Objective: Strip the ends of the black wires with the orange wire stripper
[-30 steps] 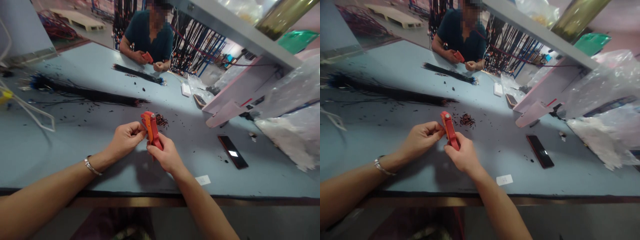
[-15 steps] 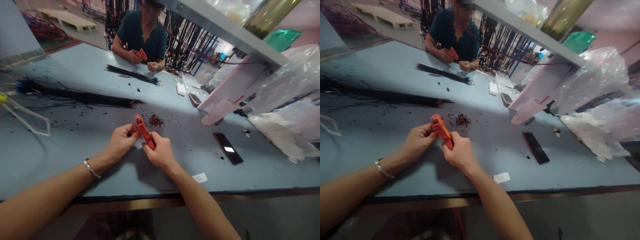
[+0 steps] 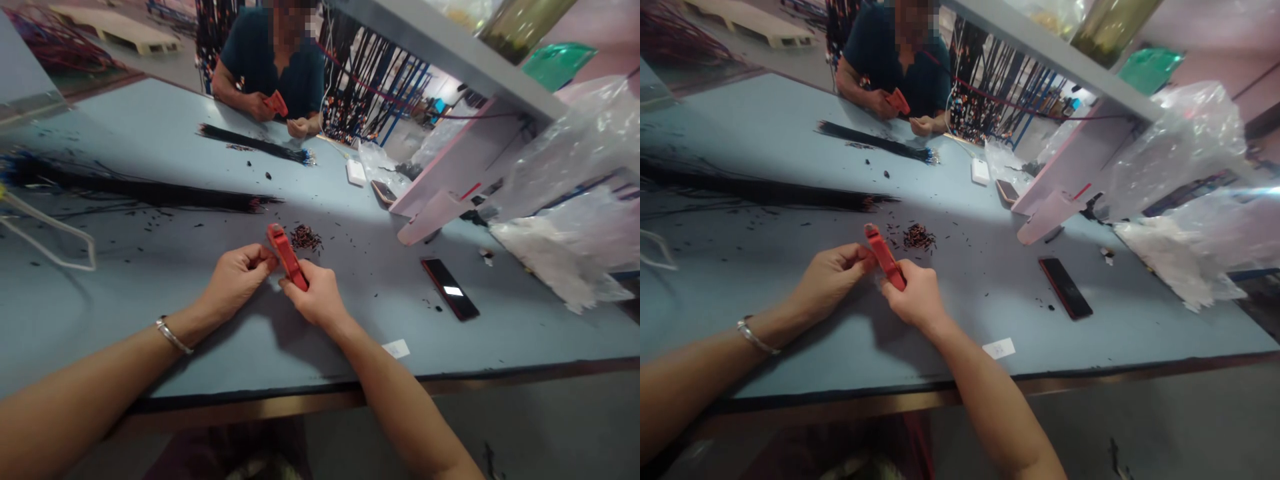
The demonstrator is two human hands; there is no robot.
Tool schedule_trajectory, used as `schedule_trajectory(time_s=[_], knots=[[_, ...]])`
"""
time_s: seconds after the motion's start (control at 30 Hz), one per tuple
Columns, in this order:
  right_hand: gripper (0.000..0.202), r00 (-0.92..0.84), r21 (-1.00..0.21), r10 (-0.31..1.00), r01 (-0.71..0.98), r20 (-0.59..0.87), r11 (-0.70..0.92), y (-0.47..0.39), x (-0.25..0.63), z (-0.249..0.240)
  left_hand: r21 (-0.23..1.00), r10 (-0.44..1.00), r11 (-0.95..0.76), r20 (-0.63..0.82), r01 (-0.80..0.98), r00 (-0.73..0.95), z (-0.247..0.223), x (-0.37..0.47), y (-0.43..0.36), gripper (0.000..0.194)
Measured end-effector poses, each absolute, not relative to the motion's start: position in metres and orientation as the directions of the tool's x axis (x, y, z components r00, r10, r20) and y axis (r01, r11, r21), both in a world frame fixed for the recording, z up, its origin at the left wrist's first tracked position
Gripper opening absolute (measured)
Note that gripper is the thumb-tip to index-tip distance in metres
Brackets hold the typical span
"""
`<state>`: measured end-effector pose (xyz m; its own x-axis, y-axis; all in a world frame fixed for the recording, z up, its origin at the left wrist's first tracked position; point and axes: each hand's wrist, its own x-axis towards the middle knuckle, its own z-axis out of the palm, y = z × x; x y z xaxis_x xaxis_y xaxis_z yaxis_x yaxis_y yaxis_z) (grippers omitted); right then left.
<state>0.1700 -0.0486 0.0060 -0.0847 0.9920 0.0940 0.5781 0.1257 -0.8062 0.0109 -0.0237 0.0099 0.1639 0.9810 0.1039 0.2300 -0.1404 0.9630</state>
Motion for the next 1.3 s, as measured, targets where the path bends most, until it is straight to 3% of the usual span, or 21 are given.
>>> schedule_trajectory(time_s=[0.13,0.23,0.37,0.5,0.7,0.83,1.03,1.3], knots=[[0.02,-0.159,-0.987,0.975,0.078,-0.154,-0.144,-0.048,0.182,0.008,0.922,0.983,-0.164,0.124,0.35,0.135,0.01,0.005,-0.021,0.025],[0.03,-0.256,-0.903,0.938,-0.301,-0.232,-0.306,-0.047,0.192,0.009,0.874,0.979,-0.205,0.185,0.441,0.089,0.01,-0.002,-0.018,0.022],[0.025,-0.291,-0.8,0.929,-0.488,-0.227,-0.348,-0.048,0.202,0.008,0.844,0.968,-0.248,0.23,0.476,0.096,0.007,-0.008,-0.014,0.02],[0.025,-0.278,-0.786,0.935,-0.517,-0.22,-0.339,-0.05,0.206,0.008,0.833,0.963,-0.27,0.232,0.482,0.137,0.002,-0.009,-0.012,0.019],[0.029,-0.404,-0.85,0.892,-0.378,-0.204,-0.366,-0.059,0.207,0.011,0.854,0.974,-0.225,0.212,0.469,0.082,0.004,-0.01,-0.013,0.016],[0.034,-0.542,-0.839,0.819,-0.345,-0.187,-0.42,-0.065,0.205,0.008,0.897,0.976,-0.218,0.204,0.384,0.078,0.006,-0.01,-0.013,0.016],[0.033,-0.546,-0.855,0.814,-0.31,-0.198,-0.416,-0.067,0.202,0.003,0.943,0.983,-0.184,0.173,0.277,0.062,0.004,-0.01,-0.013,0.022],[0.033,-0.508,-0.854,0.837,-0.326,-0.202,-0.405,-0.067,0.2,0.001,0.871,0.972,-0.233,0.2,0.433,0.121,0.009,-0.016,-0.014,0.024]])
